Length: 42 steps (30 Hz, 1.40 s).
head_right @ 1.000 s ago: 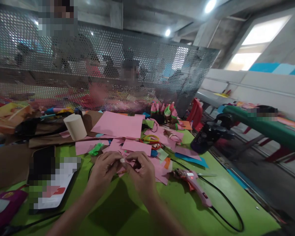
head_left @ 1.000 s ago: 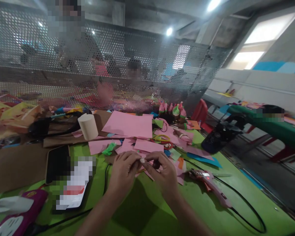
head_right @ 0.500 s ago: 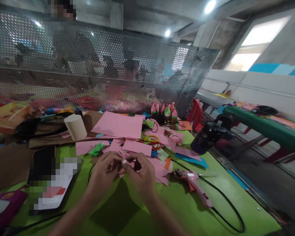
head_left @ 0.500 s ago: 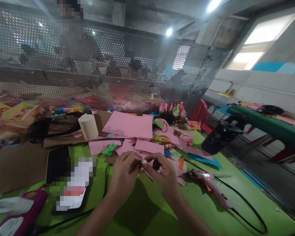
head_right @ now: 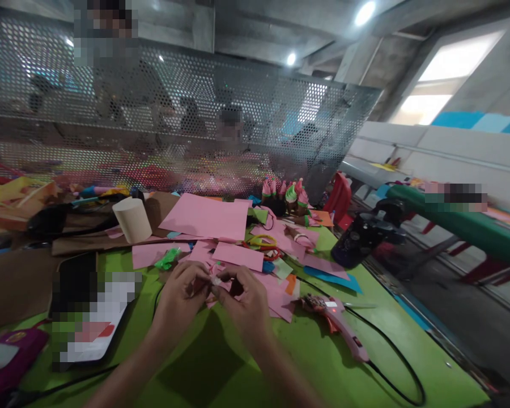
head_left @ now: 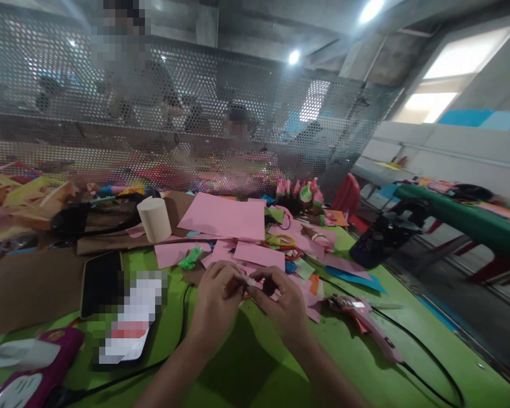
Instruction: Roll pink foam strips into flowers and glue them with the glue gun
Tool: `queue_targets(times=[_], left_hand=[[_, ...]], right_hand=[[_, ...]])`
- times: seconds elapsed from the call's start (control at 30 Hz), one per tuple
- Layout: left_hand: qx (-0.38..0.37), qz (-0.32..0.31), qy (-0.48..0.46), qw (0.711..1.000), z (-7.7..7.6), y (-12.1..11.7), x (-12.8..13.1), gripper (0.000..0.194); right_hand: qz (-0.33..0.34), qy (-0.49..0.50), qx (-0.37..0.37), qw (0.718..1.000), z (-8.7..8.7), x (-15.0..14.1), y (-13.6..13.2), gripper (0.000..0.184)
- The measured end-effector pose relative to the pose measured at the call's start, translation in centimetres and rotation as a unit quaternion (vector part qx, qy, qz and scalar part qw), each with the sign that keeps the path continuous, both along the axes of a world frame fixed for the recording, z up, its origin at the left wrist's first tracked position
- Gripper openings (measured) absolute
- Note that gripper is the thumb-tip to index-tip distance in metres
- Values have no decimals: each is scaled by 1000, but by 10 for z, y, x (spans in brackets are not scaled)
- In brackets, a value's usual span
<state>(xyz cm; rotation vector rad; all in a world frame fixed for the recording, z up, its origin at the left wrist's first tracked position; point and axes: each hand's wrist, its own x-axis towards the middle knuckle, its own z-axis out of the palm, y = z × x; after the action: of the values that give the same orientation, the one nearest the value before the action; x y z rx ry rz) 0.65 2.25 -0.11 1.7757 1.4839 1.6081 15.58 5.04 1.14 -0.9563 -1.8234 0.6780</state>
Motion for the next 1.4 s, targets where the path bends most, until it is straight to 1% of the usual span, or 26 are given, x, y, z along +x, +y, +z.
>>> queue_targets(times=[0.13, 0.23, 0.27, 0.33, 0.37, 0.4, 0.47, 0.53, 0.6, 0.67, 0.83, 0.9, 1.0, 1.1, 1.23, 1.3, 1.4], left_hand=[[-15, -40, -48, 998, -5, 1, 1, 21], [-65, -67, -105, 990, -9, 4, 1, 19], [-92, -75, -126, 985, -10, 4, 0, 25], [-147, -101, -169, 969, -11, 6, -1, 46], [-170, -124, -191, 959, -12, 7, -2, 54], [-187, -150, -213, 947, -12, 7, -3, 58], [-208, -196, -247, 926, -13, 8, -5, 55], [-212, -220, -255, 918, -12, 8, -7, 42], [-203, -217, -242, 924, -11, 8, -8, 31], [-194, -201, -226, 933, -8, 8, -8, 24], [-160, -152, -191, 956, -5, 7, -7, 16], [-140, -135, -176, 965, -5, 7, -7, 13], [-99, -129, -143, 976, -6, 7, -8, 9], [-78, -122, -111, 983, -5, 7, -8, 8], [-76, -118, -103, 985, -4, 6, -8, 10], [-83, -121, -104, 984, -4, 6, -8, 10], [-113, -113, -92, 983, -3, 6, -7, 18]], right_hand=[[15, 23, 22, 999, 1, 0, -1, 7], [22, 42, 35, 998, 2, 0, -2, 9], [23, 44, 42, 998, 2, 1, -2, 10], [21, 50, 62, 997, 2, 2, -2, 12], [20, 52, 70, 996, 1, 3, -1, 12], [18, 57, 75, 995, 1, 4, -1, 12], [19, 73, 74, 994, 0, 6, 0, 10], [32, 93, 66, 993, -1, 7, 1, 10], [48, 105, 59, 992, 0, 7, 1, 10], [57, 103, 50, 992, 1, 7, 0, 10], [48, 70, 37, 996, 2, 8, -2, 17], [43, 52, 43, 997, 1, 8, -2, 19], [29, 27, 63, 997, 0, 8, 0, 16], [29, 4, 84, 996, 1, 6, 1, 19], [31, -14, 88, 996, 3, 5, 2, 21], [28, -16, 87, 996, 3, 5, 3, 17], [37, -4, 107, 994, 1, 6, 4, 14]])
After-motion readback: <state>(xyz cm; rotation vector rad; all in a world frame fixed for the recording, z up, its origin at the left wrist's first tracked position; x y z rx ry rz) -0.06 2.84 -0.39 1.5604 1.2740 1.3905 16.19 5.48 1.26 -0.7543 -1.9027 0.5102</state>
